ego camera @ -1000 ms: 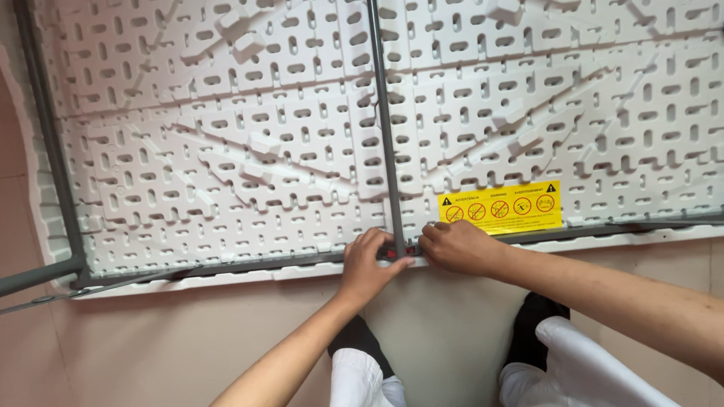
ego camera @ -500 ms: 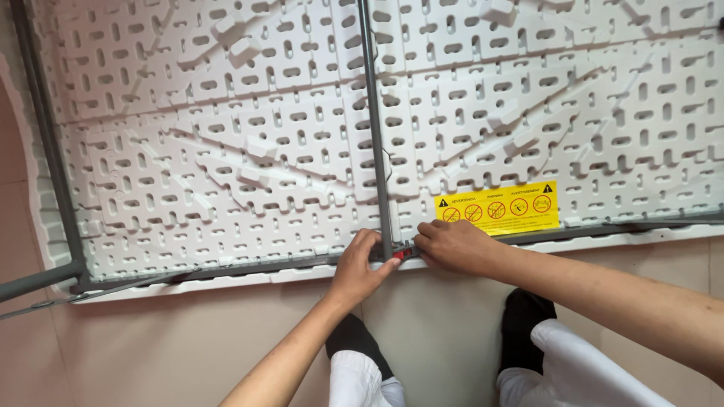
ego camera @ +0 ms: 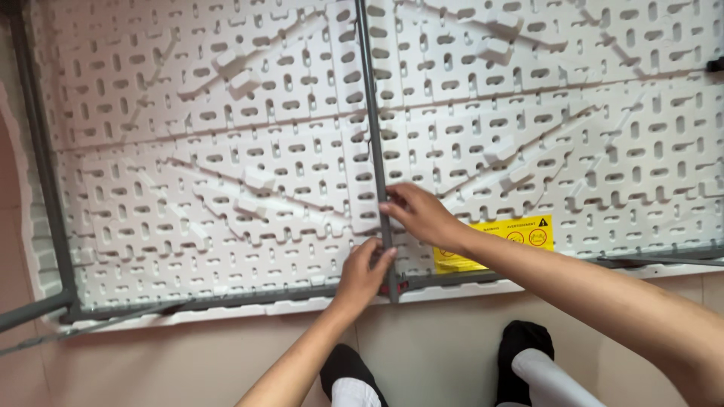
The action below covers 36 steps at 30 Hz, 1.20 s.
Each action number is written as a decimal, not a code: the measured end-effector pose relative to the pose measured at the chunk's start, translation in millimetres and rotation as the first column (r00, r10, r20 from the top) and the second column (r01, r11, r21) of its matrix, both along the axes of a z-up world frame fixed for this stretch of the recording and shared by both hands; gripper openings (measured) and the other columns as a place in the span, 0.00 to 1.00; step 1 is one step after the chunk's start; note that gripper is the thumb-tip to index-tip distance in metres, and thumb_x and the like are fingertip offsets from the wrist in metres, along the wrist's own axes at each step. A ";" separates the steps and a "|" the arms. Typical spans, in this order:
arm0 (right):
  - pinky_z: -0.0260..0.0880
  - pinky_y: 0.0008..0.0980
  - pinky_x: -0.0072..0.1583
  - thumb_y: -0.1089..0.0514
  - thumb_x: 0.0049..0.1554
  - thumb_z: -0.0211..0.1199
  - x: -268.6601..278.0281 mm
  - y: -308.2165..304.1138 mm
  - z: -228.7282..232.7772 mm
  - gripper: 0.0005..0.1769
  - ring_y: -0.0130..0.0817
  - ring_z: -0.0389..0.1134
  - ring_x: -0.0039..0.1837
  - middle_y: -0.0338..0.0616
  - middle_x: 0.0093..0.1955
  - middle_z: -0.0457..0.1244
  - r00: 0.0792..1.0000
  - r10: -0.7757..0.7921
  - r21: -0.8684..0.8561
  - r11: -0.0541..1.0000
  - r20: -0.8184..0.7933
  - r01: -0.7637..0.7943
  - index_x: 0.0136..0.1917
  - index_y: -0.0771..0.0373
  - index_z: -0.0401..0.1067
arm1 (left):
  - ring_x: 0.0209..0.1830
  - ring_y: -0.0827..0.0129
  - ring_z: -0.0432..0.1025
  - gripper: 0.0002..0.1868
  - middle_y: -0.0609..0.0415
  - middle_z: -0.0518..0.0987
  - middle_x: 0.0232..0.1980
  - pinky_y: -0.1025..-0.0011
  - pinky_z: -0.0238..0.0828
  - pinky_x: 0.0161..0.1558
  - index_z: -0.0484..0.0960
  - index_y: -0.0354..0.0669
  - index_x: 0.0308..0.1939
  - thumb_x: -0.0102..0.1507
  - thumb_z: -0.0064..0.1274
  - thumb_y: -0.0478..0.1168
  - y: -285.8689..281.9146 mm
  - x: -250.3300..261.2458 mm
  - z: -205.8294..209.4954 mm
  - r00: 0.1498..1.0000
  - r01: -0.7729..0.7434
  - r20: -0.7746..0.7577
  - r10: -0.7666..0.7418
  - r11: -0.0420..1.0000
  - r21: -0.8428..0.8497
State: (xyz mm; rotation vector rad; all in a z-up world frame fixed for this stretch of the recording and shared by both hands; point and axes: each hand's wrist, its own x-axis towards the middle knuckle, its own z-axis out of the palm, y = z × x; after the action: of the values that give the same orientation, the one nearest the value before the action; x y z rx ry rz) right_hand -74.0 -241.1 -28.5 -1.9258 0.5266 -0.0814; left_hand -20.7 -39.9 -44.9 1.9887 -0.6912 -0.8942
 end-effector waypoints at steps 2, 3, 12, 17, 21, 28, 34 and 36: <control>0.68 0.40 0.50 0.44 0.60 0.65 29.8 -12.1 1.7 0.24 0.47 0.68 0.48 0.57 0.47 0.67 0.991 -0.049 -0.071 0.997 -0.121 0.041 0.52 0.70 0.73 | 0.42 0.56 0.76 0.20 0.44 0.80 0.41 0.63 0.71 0.47 0.82 0.38 0.45 0.64 0.58 0.52 -3.8 4.3 -7.7 0.999 0.019 -0.039 -0.018 0.999 0.027; 0.67 0.41 0.50 0.43 0.61 0.65 45.6 -20.4 3.9 0.25 0.49 0.67 0.46 0.59 0.44 0.67 0.981 -0.074 -0.108 0.993 -0.178 0.056 0.48 0.71 0.74 | 0.42 0.57 0.75 0.20 0.44 0.81 0.41 0.64 0.71 0.47 0.83 0.38 0.45 0.63 0.59 0.53 -4.2 7.2 -10.1 0.998 0.027 -0.056 -0.024 0.999 0.041; 0.69 0.48 0.46 0.34 0.60 0.61 138.8 -78.9 53.1 0.30 0.51 0.70 0.42 0.54 0.35 0.67 0.901 -0.152 -0.564 0.817 -0.407 -0.116 0.33 0.61 0.77 | 0.30 0.56 0.76 0.16 0.46 0.80 0.31 0.61 0.72 0.36 0.83 0.38 0.38 0.63 0.58 0.49 -20.7 17.6 23.9 0.991 0.121 -0.056 -0.119 0.992 0.035; 0.66 0.50 0.55 0.43 0.61 0.63 192.8 -141.9 37.1 0.21 0.53 0.65 0.55 0.51 0.49 0.66 0.975 -0.216 -0.625 0.768 -0.048 0.139 0.41 0.63 0.74 | 0.33 0.49 0.75 0.13 0.47 0.81 0.32 0.54 0.70 0.37 0.83 0.41 0.33 0.66 0.55 0.46 -59.1 91.6 54.1 0.948 0.168 0.267 -0.172 0.985 0.039; 0.58 0.51 0.63 0.54 0.59 0.64 229.0 -192.5 13.6 0.13 0.51 0.59 0.63 0.51 0.59 0.60 0.961 -0.202 -0.735 0.620 0.190 0.275 0.54 0.62 0.71 | 0.48 0.52 0.74 0.08 0.49 0.78 0.45 0.55 0.71 0.47 0.79 0.43 0.46 0.65 0.52 0.39 -135.4 199.5 42.4 0.797 0.083 0.604 0.020 0.986 -0.142; 0.56 0.51 0.66 0.58 0.59 0.63 237.1 -215.0 -7.3 0.15 0.52 0.57 0.66 0.52 0.61 0.58 0.927 -0.280 -0.721 0.585 0.251 0.372 0.57 0.64 0.68 | 0.82 0.55 0.47 0.29 0.51 0.59 0.78 0.44 0.40 0.77 0.65 0.43 0.69 0.65 0.51 0.41 -256.1 300.7 9.8 0.515 -0.058 0.847 0.133 0.991 -0.121; 0.42 0.58 0.76 0.57 0.58 0.60 241.1 -205.8 -0.6 0.29 0.52 0.50 0.77 0.56 0.74 0.54 0.935 -0.303 -0.747 0.575 0.184 0.334 0.71 0.66 0.60 | 0.85 0.57 0.35 0.37 0.52 0.48 0.84 0.39 0.25 0.77 0.52 0.43 0.80 0.67 0.41 0.47 -279.6 319.4 7.0 0.574 -0.090 0.818 -0.040 0.990 0.112; 0.37 0.61 0.78 0.57 0.59 0.57 243.8 -210.6 2.7 0.32 0.51 0.46 0.82 0.57 0.79 0.50 0.944 -0.300 -0.762 0.578 0.135 0.292 0.75 0.65 0.56 | 0.85 0.58 0.35 0.37 0.54 0.47 0.85 0.39 0.23 0.77 0.51 0.47 0.80 0.67 0.39 0.48 -283.0 320.7 12.1 0.623 -0.064 0.775 -0.108 0.980 0.188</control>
State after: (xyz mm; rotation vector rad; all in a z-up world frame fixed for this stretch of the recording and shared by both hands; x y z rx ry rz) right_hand 169.8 -451.7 -25.8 -2.6627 0.9306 -0.6169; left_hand 300.0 -322.9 -32.8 2.5609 -1.1383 -0.0215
